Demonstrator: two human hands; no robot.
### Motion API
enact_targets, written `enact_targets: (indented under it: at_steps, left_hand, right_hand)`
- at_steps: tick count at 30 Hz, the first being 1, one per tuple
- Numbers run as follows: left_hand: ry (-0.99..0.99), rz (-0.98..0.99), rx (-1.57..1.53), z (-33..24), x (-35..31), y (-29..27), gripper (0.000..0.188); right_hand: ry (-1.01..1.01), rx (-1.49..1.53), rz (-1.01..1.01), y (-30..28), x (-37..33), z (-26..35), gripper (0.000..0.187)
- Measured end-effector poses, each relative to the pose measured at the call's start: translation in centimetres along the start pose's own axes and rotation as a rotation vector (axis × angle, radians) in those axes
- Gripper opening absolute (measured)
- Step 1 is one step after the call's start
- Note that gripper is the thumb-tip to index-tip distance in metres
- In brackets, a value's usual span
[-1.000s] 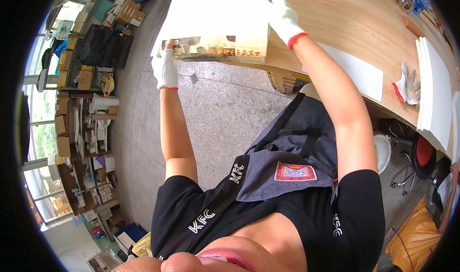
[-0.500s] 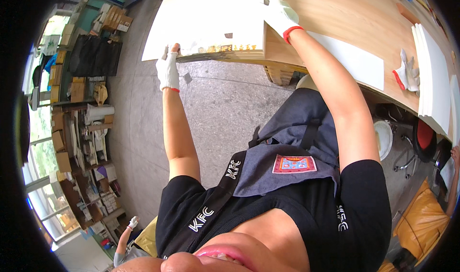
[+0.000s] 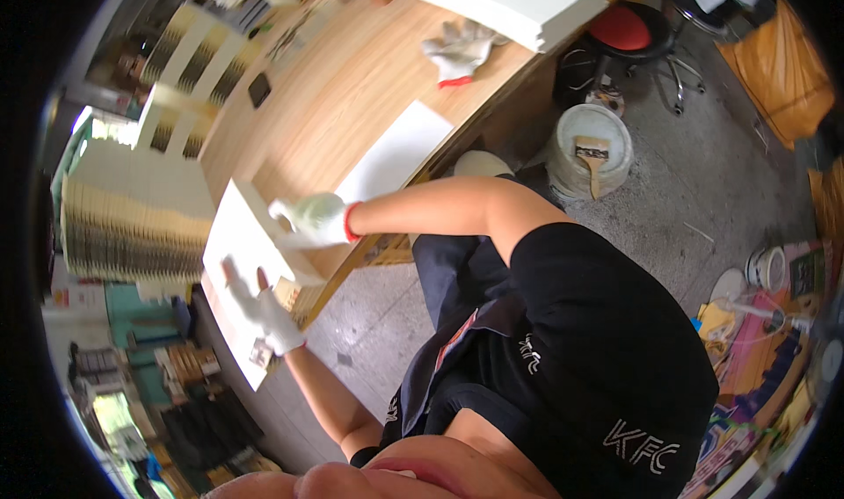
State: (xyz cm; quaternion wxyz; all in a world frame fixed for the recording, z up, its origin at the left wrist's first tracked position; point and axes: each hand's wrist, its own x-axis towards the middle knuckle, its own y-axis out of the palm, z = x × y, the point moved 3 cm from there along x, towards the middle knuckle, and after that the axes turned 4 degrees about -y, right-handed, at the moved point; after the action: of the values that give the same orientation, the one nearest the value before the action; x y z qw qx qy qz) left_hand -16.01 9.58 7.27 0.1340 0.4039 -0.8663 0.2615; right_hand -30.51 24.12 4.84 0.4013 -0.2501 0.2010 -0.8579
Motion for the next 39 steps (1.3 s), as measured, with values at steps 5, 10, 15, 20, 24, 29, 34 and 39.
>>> enact_targets:
  at_steps: [5, 10, 15, 20, 24, 29, 34, 39]
  left_hand:
    - [-0.108, 0.69, -0.493, -12.9, -1.3, 19.9, 0.058]
    - [-0.862, 1.124, -0.91, -15.7, -3.1, 39.2, 0.046]
    - [-1.122, 1.099, -0.92, -19.3, -4.2, 49.2, 0.049]
    - [-1.208, 1.085, -0.847, -19.4, -3.8, 51.4, 0.047]
    - [-1.156, 1.152, -0.858, -19.7, -3.9, 51.1, 0.032]
    - [-1.376, 0.927, -0.824, -21.0, -3.7, 50.9, 0.027]
    - [-1.374, 0.794, -0.832, -22.2, -3.0, 51.1, 0.032]
    - [-1.288, 0.837, -0.988, -24.2, -4.2, 52.6, 0.038]
  right_hand:
    - [-0.15, 0.018, -0.198, -4.4, -10.2, -6.4, 0.047]
    - [0.271, 0.046, -0.021, -10.2, -19.1, -8.5, 0.039]
    - [0.283, 0.081, -0.211, -12.6, -24.5, -12.1, 0.037]
    - [0.325, 0.188, -0.241, -15.0, -26.8, -11.8, 0.035]
    - [0.343, 0.283, -0.239, -14.9, -27.4, -12.4, 0.034]
    - [0.34, 0.309, -0.258, -14.1, -28.2, -13.3, 0.034]
    - [0.305, 0.314, -0.274, -14.3, -28.7, -13.2, 0.029]
    - [0.408, 0.533, -0.264, -18.1, -28.7, -13.0, 0.031]
